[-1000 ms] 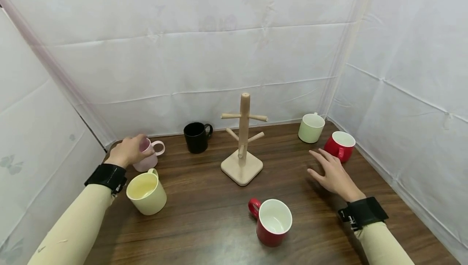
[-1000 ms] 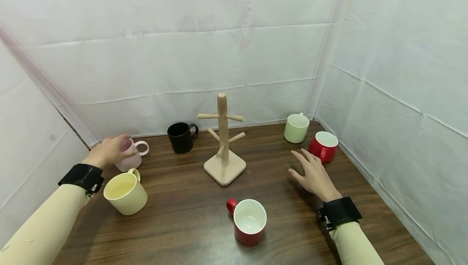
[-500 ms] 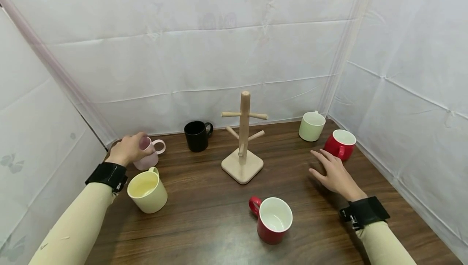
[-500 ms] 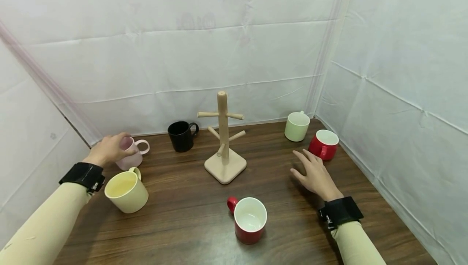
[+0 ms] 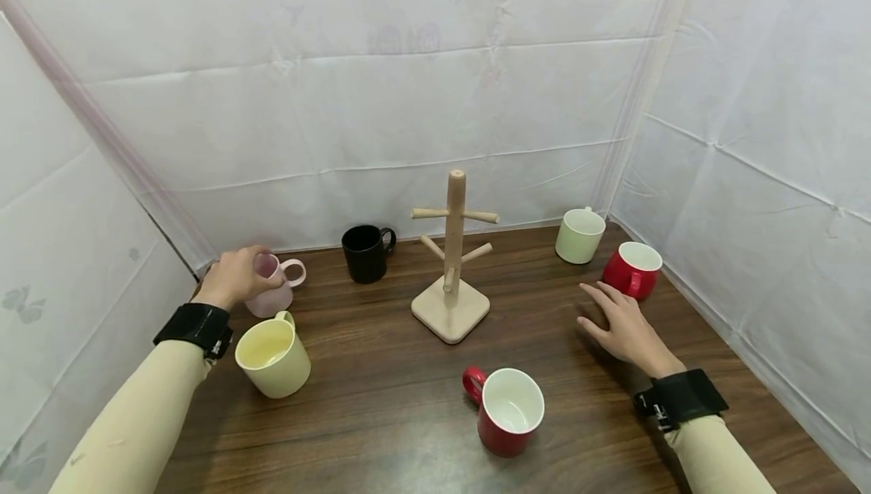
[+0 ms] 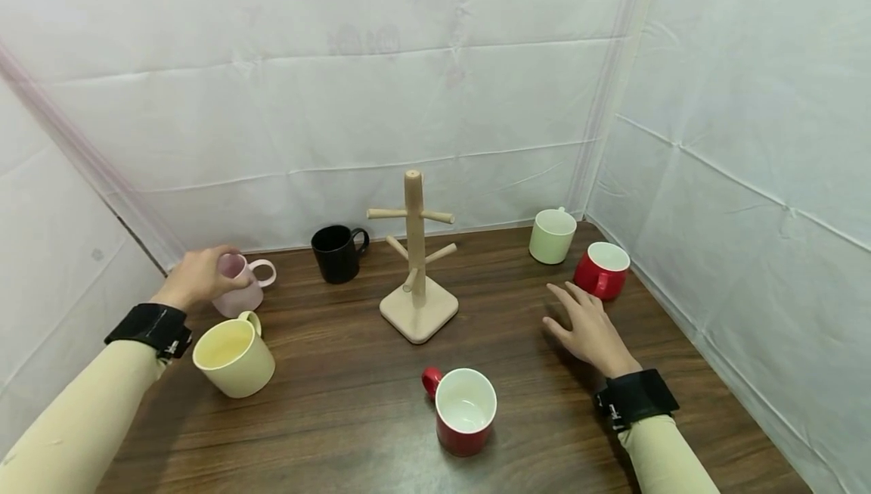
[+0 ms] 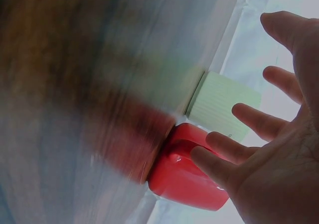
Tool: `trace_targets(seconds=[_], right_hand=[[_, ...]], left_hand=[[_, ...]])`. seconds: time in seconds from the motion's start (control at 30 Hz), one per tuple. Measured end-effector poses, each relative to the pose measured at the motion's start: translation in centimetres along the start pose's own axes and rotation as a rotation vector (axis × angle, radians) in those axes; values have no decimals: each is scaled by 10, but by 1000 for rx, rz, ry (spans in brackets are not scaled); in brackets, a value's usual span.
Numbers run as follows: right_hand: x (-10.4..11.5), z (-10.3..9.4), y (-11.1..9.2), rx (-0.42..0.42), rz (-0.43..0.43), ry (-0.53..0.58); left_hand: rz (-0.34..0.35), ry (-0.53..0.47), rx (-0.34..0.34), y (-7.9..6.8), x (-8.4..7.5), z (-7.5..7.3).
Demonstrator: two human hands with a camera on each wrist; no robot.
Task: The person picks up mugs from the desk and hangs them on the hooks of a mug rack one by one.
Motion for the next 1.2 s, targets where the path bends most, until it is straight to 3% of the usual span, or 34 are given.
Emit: trace_targets(seconds=[0.27,0.5,0.7,0.9,1.2], right_hand=[[1,0,-2,-4,-5,8],[2,1,-1,13,-3,7],[3,1,2,23,-6,9],[4,1,3,11,-29,14],[11,-1,6,7,-25,34]], left_hand=[[63,-36,-113,-2,-2,-10],[68,-90,-194,-11,-6,-24],[85,-116,-344,-20,-12,-41],[105,-176,-499,-30,-24,-59],[93,-272,-562,-46,-57,-85]])
Point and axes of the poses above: each hand's wrist, its own y-axis towards the middle knuckle, its own z-axis out of the palm, x = y × z, the point moved 5 cm from there along y, towards the middle knuckle, and after that the axes turned 7 degrees about y, right-handed, at the moved point
